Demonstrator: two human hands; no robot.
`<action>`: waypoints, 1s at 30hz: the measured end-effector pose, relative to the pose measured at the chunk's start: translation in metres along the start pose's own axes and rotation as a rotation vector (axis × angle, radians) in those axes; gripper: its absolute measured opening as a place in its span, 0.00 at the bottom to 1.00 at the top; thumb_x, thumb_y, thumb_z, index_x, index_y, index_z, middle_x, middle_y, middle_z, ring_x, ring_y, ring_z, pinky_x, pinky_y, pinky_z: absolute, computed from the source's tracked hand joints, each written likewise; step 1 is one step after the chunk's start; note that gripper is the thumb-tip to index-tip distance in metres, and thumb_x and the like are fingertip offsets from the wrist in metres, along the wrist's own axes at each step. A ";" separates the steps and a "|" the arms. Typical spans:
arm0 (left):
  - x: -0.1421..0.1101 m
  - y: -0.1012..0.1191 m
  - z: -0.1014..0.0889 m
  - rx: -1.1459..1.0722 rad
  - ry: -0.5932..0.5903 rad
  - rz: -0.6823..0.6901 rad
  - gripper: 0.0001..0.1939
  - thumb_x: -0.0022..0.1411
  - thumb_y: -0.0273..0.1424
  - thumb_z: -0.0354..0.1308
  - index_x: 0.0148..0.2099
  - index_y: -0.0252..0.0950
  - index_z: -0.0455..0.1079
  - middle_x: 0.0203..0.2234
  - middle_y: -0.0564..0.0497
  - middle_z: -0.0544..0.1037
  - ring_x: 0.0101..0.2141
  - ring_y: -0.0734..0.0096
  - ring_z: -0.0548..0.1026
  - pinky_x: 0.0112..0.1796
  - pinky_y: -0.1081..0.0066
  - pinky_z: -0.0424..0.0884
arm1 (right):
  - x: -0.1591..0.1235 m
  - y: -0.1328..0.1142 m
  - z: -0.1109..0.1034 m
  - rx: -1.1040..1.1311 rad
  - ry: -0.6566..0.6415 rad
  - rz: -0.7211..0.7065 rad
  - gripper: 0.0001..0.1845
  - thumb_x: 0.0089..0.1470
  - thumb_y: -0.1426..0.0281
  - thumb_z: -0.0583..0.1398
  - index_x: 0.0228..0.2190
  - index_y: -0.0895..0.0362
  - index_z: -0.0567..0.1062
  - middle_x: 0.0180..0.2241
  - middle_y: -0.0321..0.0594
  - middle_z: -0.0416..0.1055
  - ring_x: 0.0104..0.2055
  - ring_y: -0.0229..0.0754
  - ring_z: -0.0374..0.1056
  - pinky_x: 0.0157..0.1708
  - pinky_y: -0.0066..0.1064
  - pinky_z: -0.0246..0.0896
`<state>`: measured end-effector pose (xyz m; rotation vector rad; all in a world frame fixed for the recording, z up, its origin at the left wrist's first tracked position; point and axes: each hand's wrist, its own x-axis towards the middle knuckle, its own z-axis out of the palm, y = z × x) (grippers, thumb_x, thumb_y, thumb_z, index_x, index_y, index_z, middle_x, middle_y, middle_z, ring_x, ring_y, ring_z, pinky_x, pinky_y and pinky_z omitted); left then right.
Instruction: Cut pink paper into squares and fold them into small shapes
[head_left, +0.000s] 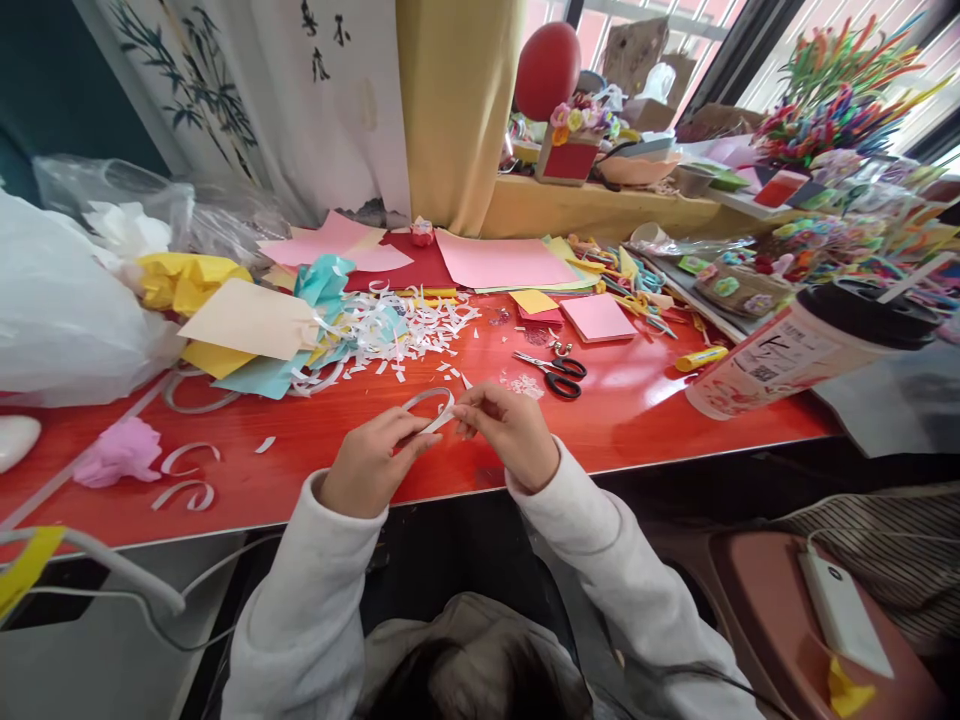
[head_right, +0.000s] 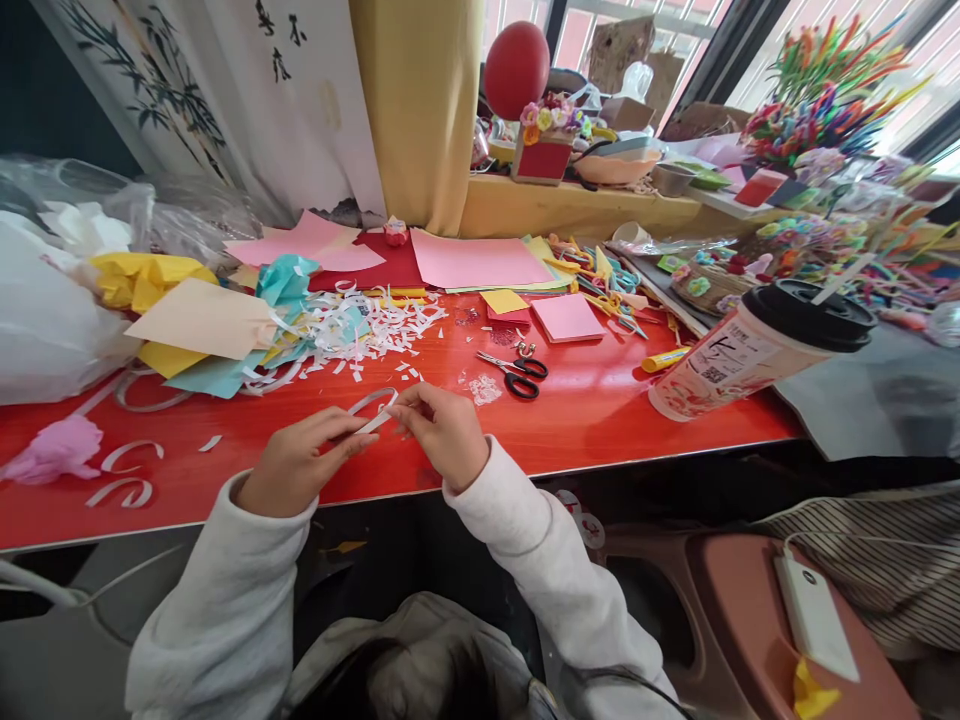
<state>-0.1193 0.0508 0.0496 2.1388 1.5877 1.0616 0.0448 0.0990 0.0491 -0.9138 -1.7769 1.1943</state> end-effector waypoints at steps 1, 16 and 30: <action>-0.001 0.000 0.000 -0.008 -0.005 -0.011 0.10 0.55 0.36 0.52 0.35 0.39 0.71 0.26 0.51 0.75 0.27 0.72 0.72 0.30 0.73 0.67 | -0.001 0.000 -0.002 -0.016 -0.009 -0.002 0.14 0.48 0.59 0.57 0.27 0.58 0.69 0.20 0.35 0.67 0.22 0.34 0.65 0.26 0.28 0.64; 0.000 0.011 0.009 0.102 0.213 0.051 0.08 0.55 0.32 0.53 0.32 0.39 0.73 0.23 0.53 0.77 0.24 0.73 0.71 0.30 0.71 0.64 | -0.004 -0.002 -0.007 -0.382 0.050 -0.204 0.29 0.45 0.61 0.59 0.49 0.53 0.61 0.41 0.44 0.66 0.35 0.38 0.67 0.36 0.32 0.66; -0.001 0.006 0.019 0.332 0.351 0.191 0.06 0.54 0.28 0.54 0.32 0.33 0.72 0.20 0.52 0.74 0.22 0.74 0.69 0.30 0.69 0.60 | -0.010 -0.013 -0.011 -0.898 -0.102 -0.304 0.12 0.56 0.68 0.51 0.31 0.59 0.72 0.28 0.40 0.72 0.27 0.35 0.66 0.25 0.24 0.53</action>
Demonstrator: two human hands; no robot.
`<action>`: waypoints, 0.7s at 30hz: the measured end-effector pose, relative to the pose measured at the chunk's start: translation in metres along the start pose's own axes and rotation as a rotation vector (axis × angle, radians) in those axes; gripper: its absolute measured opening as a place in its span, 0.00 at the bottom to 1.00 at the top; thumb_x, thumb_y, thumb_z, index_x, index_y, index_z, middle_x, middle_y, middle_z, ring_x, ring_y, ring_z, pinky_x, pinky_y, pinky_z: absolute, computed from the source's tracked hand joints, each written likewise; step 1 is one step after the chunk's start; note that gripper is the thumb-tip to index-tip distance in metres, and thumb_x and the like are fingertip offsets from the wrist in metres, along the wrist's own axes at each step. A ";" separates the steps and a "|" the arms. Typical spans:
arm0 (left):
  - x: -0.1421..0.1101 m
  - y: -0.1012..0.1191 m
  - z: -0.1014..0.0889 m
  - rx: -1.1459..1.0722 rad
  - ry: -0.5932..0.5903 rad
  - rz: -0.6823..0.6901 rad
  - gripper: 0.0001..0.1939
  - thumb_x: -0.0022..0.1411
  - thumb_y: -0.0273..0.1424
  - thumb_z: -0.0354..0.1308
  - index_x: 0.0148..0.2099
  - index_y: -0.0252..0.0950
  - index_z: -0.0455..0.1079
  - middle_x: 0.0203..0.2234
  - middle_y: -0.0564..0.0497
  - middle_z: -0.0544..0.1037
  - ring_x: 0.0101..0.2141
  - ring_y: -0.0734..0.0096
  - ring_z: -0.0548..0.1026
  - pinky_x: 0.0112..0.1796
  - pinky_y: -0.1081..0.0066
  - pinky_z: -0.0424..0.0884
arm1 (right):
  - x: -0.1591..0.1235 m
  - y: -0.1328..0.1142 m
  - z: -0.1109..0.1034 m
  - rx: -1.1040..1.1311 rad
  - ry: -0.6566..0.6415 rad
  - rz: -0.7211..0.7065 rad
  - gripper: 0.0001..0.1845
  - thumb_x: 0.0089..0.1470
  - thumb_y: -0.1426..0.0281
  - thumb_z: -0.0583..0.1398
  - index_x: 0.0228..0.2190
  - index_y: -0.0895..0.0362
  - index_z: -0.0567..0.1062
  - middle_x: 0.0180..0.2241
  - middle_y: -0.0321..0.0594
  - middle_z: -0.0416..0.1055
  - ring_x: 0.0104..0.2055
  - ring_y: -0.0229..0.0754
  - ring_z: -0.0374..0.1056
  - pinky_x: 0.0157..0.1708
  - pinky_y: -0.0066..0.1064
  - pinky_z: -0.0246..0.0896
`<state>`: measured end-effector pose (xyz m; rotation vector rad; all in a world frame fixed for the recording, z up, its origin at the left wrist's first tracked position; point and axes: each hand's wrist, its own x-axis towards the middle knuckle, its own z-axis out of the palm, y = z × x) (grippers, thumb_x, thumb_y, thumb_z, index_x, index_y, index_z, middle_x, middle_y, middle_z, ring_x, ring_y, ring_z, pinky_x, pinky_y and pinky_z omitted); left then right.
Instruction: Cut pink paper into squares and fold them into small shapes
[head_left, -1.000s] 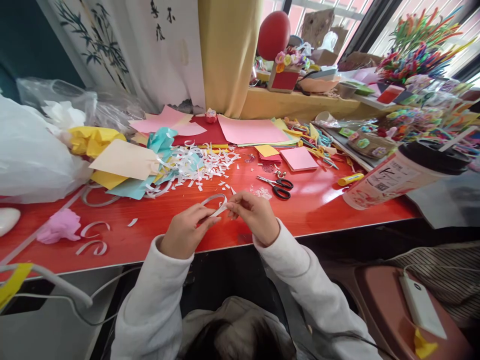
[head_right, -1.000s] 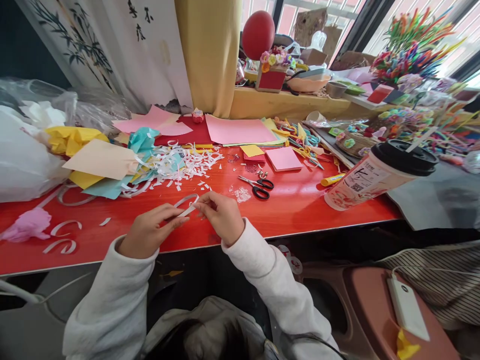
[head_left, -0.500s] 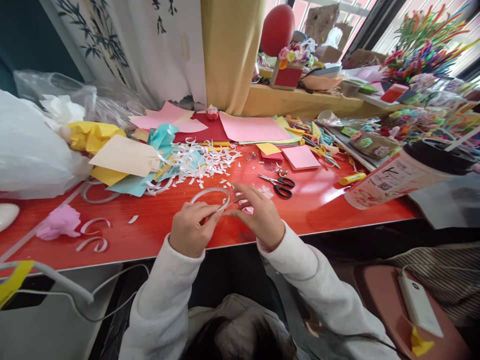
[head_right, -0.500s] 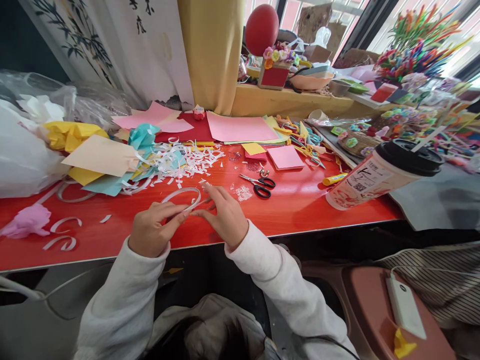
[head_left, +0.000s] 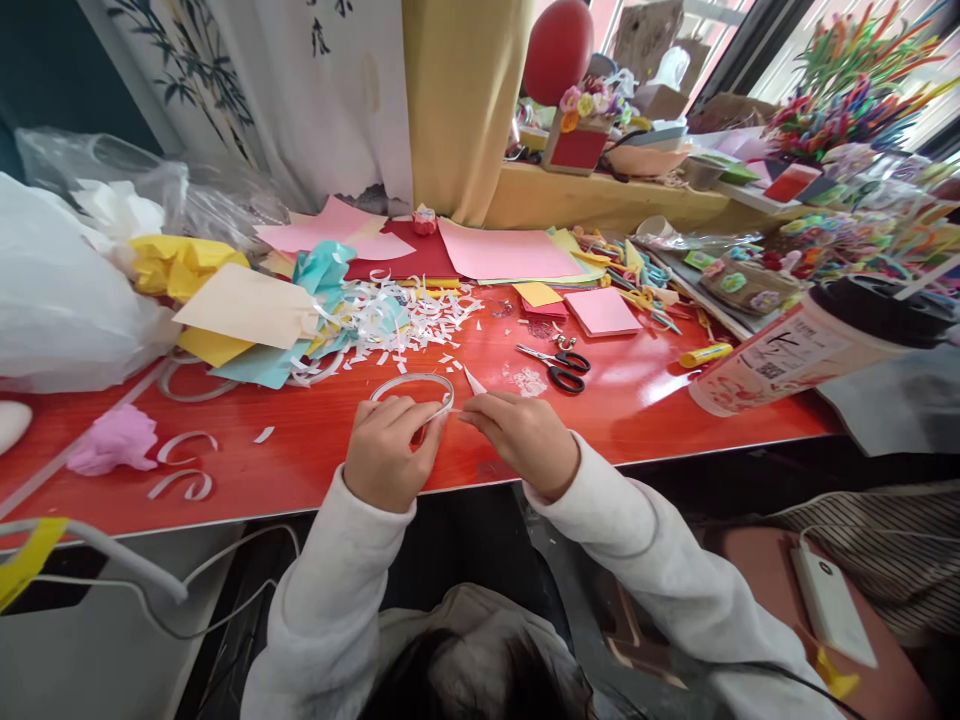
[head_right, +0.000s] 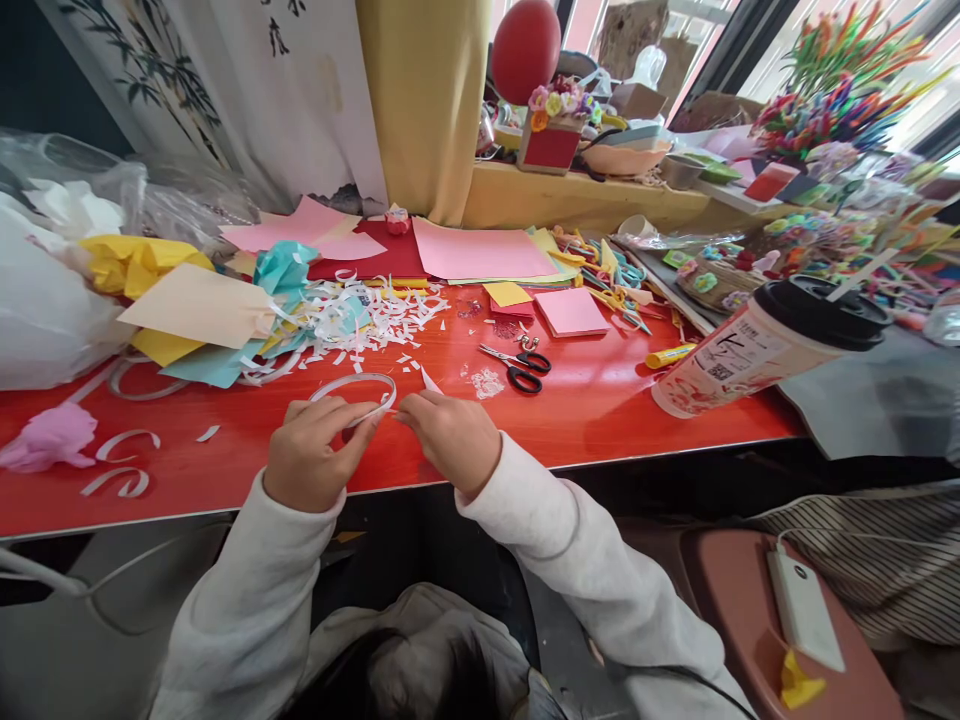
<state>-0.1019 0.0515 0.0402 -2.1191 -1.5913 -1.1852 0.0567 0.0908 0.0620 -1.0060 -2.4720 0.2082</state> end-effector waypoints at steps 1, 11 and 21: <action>0.000 0.000 0.000 0.009 0.006 0.006 0.06 0.54 0.28 0.54 0.31 0.33 0.72 0.18 0.53 0.73 0.21 0.74 0.69 0.29 0.69 0.59 | 0.001 0.001 0.000 0.043 0.000 0.006 0.11 0.55 0.68 0.51 0.31 0.59 0.72 0.29 0.40 0.72 0.27 0.35 0.66 0.27 0.24 0.54; 0.000 -0.001 -0.007 -0.109 -0.025 -0.004 0.05 0.54 0.28 0.55 0.30 0.36 0.71 0.19 0.54 0.72 0.21 0.76 0.67 0.29 0.69 0.60 | 0.010 0.009 -0.008 0.004 0.062 0.068 0.26 0.47 0.55 0.56 0.41 0.61 0.68 0.37 0.47 0.66 0.30 0.38 0.64 0.29 0.29 0.57; 0.000 -0.002 -0.006 -0.114 -0.059 0.071 0.05 0.55 0.28 0.53 0.31 0.34 0.71 0.18 0.53 0.71 0.21 0.75 0.67 0.30 0.68 0.60 | 0.019 0.006 -0.014 -0.083 -0.192 -0.250 0.19 0.56 0.61 0.48 0.29 0.61 0.72 0.27 0.42 0.69 0.27 0.36 0.64 0.25 0.27 0.52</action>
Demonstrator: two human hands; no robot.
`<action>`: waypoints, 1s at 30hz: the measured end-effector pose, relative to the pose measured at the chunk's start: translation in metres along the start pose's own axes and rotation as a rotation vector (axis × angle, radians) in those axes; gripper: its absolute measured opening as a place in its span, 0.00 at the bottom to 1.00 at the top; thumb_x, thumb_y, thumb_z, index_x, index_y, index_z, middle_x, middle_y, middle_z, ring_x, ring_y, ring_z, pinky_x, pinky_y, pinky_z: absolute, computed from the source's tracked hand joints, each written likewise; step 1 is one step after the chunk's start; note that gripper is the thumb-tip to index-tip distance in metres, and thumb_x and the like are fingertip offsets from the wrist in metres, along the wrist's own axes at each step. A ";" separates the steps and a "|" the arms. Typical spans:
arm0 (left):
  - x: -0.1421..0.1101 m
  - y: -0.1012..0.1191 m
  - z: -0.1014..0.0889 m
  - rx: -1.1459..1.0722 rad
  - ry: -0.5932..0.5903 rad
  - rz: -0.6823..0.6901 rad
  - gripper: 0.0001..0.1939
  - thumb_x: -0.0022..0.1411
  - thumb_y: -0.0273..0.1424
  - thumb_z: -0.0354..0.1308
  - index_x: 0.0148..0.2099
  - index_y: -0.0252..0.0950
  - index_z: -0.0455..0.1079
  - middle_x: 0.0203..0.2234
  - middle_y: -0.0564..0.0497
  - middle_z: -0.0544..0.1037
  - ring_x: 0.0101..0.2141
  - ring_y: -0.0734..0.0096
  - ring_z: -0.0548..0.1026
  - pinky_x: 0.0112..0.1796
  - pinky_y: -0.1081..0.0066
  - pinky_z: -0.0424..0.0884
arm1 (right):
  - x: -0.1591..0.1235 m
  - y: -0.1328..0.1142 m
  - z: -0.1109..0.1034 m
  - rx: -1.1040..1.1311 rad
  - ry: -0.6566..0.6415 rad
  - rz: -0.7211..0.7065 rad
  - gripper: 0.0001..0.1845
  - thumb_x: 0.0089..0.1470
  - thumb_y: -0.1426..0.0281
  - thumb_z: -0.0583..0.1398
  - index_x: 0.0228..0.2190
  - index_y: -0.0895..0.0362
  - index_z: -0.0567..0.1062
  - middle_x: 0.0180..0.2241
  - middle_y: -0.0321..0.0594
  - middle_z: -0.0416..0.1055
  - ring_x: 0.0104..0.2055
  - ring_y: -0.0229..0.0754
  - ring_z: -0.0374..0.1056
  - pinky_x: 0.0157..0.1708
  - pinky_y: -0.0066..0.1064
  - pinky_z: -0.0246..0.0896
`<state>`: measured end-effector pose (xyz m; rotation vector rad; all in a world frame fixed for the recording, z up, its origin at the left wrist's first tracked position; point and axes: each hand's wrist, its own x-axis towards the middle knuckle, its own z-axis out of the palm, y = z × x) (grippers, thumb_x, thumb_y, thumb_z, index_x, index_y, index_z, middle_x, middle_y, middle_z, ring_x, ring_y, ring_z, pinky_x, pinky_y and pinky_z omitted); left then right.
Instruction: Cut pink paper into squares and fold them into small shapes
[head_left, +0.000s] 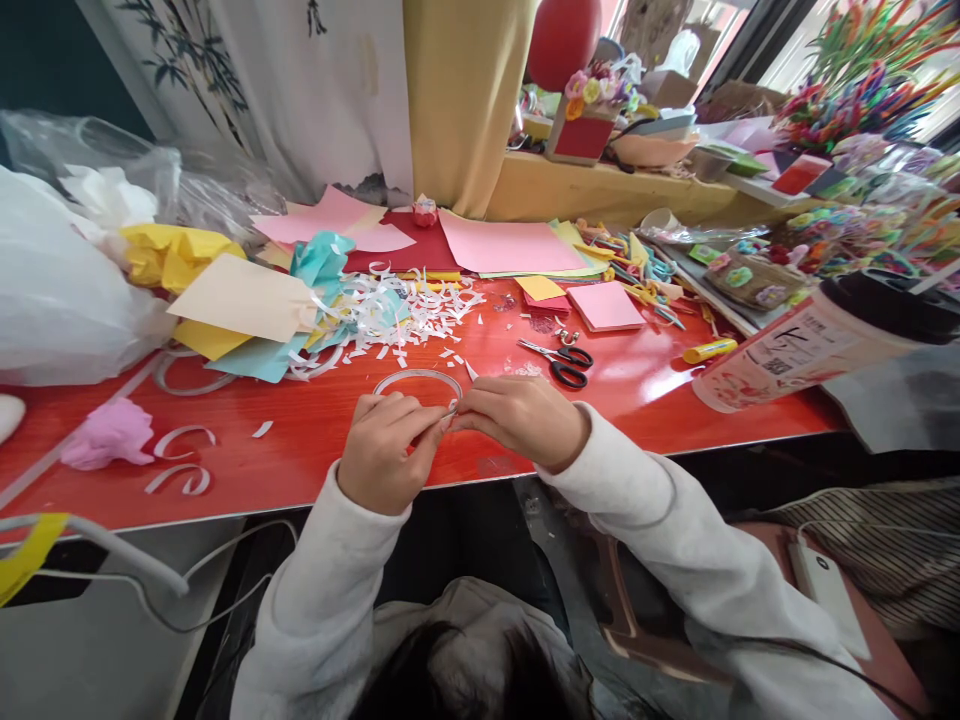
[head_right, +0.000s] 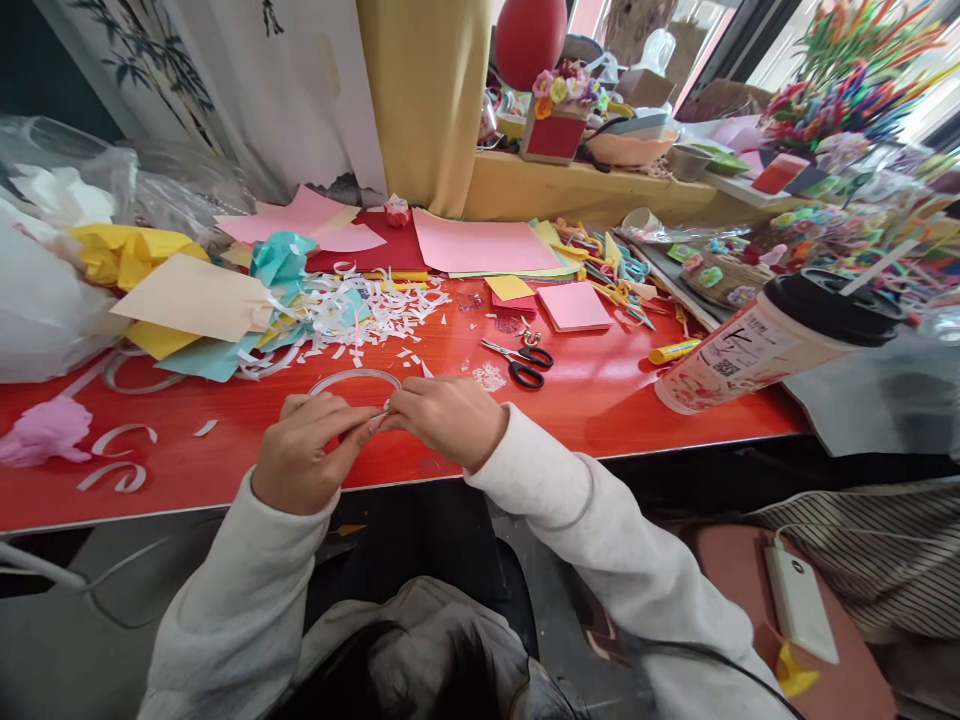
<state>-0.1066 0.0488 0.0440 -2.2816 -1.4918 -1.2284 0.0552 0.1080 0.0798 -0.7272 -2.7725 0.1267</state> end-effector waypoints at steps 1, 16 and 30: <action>0.000 0.000 -0.001 0.003 0.004 0.010 0.05 0.55 0.28 0.54 0.32 0.34 0.71 0.18 0.53 0.72 0.21 0.75 0.67 0.30 0.68 0.60 | 0.000 0.000 0.000 0.031 0.003 -0.037 0.18 0.56 0.62 0.48 0.29 0.61 0.72 0.27 0.42 0.69 0.27 0.36 0.63 0.25 0.26 0.52; -0.004 0.034 -0.018 0.161 0.473 0.050 0.13 0.49 0.23 0.59 0.40 0.36 0.71 0.16 0.56 0.68 0.19 0.77 0.62 0.29 0.67 0.60 | -0.023 -0.047 0.036 1.680 0.570 0.365 0.13 0.49 0.64 0.56 0.19 0.58 0.68 0.17 0.33 0.64 0.14 0.29 0.57 0.15 0.24 0.53; -0.027 -0.015 -0.011 0.335 -0.197 -0.054 0.16 0.55 0.27 0.52 0.47 0.39 0.68 0.34 0.45 0.73 0.36 0.59 0.68 0.36 0.61 0.62 | -0.066 -0.001 0.038 1.405 0.499 0.693 0.08 0.44 0.70 0.61 0.31 0.57 0.72 0.23 0.34 0.70 0.24 0.31 0.66 0.26 0.25 0.61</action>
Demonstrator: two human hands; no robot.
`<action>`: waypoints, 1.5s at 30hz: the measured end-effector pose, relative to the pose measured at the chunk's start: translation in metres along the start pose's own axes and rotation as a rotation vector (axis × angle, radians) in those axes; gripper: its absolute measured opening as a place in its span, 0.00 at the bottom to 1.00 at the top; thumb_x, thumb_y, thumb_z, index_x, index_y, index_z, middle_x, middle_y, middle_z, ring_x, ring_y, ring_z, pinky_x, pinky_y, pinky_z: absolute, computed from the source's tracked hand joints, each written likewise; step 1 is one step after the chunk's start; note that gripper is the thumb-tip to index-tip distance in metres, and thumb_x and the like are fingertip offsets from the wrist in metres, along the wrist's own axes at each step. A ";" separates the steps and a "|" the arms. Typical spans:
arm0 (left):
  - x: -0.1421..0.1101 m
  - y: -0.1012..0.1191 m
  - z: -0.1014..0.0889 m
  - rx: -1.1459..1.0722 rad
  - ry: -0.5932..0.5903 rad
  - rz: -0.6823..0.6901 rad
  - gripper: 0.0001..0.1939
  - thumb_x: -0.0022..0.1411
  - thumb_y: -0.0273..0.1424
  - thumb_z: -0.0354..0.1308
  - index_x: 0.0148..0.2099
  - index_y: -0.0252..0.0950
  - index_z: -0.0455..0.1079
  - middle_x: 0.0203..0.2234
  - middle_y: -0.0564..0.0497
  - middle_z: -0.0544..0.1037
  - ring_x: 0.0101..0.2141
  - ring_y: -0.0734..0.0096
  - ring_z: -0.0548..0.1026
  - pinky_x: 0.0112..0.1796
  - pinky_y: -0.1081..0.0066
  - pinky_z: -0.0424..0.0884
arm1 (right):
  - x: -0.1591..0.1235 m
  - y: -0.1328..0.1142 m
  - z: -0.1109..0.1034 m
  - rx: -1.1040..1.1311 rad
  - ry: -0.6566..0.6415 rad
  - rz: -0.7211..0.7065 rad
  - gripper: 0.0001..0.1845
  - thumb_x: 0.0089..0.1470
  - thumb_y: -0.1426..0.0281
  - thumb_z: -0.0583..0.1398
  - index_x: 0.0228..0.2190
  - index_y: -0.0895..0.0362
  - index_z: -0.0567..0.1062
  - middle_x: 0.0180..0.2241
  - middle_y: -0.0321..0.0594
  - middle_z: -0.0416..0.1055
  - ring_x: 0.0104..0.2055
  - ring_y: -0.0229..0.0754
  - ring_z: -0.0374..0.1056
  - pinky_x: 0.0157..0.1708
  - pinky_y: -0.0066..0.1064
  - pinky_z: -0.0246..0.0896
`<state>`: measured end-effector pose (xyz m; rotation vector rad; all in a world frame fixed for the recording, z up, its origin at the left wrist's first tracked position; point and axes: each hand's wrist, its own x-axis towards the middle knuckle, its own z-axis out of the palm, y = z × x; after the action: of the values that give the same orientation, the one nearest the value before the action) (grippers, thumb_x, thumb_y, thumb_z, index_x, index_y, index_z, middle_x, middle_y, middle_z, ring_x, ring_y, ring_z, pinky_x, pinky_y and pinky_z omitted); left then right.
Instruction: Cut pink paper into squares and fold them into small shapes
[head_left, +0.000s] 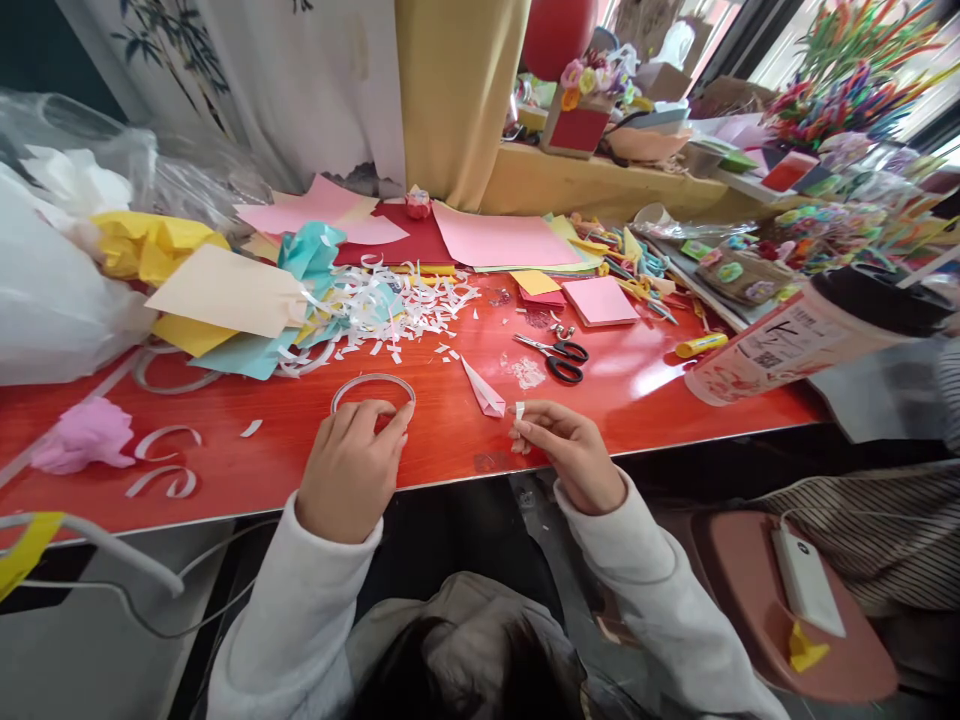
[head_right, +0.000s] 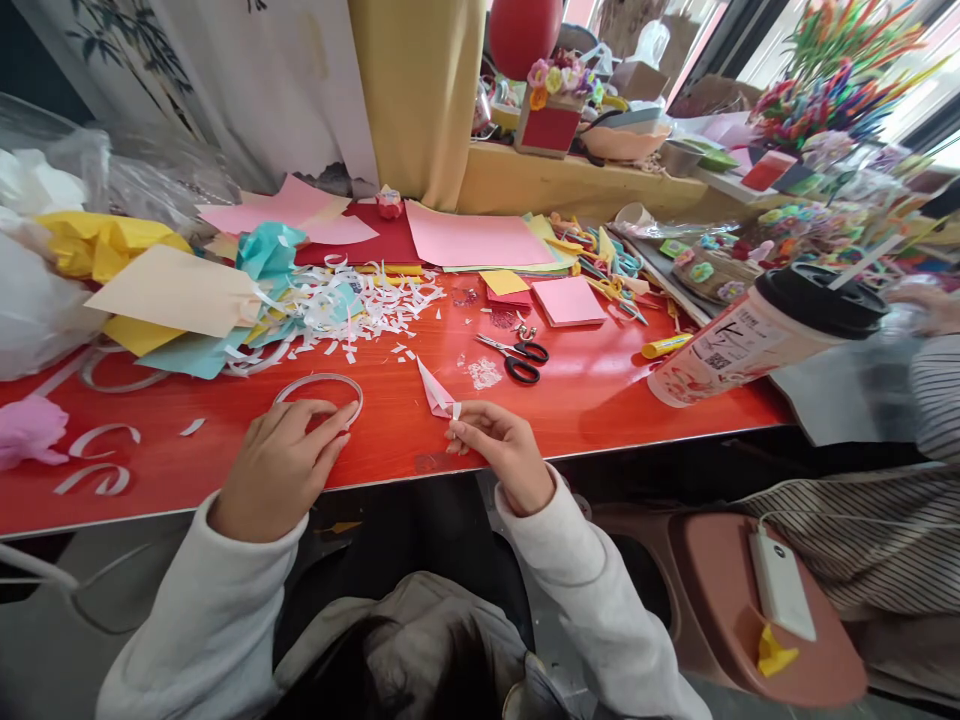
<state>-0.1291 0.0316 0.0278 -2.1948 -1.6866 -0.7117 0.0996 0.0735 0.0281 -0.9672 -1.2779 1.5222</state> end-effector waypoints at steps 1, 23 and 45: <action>0.002 0.003 -0.001 -0.031 0.025 -0.033 0.16 0.55 0.30 0.53 0.47 0.39 0.68 0.37 0.45 0.72 0.38 0.58 0.67 0.37 0.60 0.62 | 0.000 0.000 0.001 -0.005 0.000 -0.002 0.08 0.44 0.70 0.62 0.31 0.57 0.73 0.23 0.33 0.70 0.24 0.31 0.66 0.26 0.24 0.61; 0.033 0.069 -0.001 -0.465 0.026 0.038 0.07 0.59 0.30 0.49 0.30 0.35 0.65 0.26 0.50 0.72 0.30 0.68 0.65 0.33 0.67 0.59 | -0.024 -0.011 0.004 -0.109 -0.128 0.030 0.10 0.44 0.68 0.61 0.32 0.58 0.74 0.23 0.35 0.67 0.25 0.32 0.61 0.27 0.26 0.59; 0.033 0.069 0.000 -0.461 -0.084 0.144 0.07 0.58 0.24 0.46 0.28 0.35 0.61 0.24 0.52 0.69 0.28 0.69 0.62 0.31 0.67 0.56 | -0.019 -0.007 -0.007 -0.385 0.033 -0.077 0.16 0.45 0.67 0.60 0.39 0.58 0.72 0.28 0.38 0.68 0.29 0.36 0.64 0.32 0.30 0.60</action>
<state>-0.0562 0.0398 0.0509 -2.6552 -1.4925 -1.0689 0.1131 0.0577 0.0345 -1.1638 -1.6006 1.2180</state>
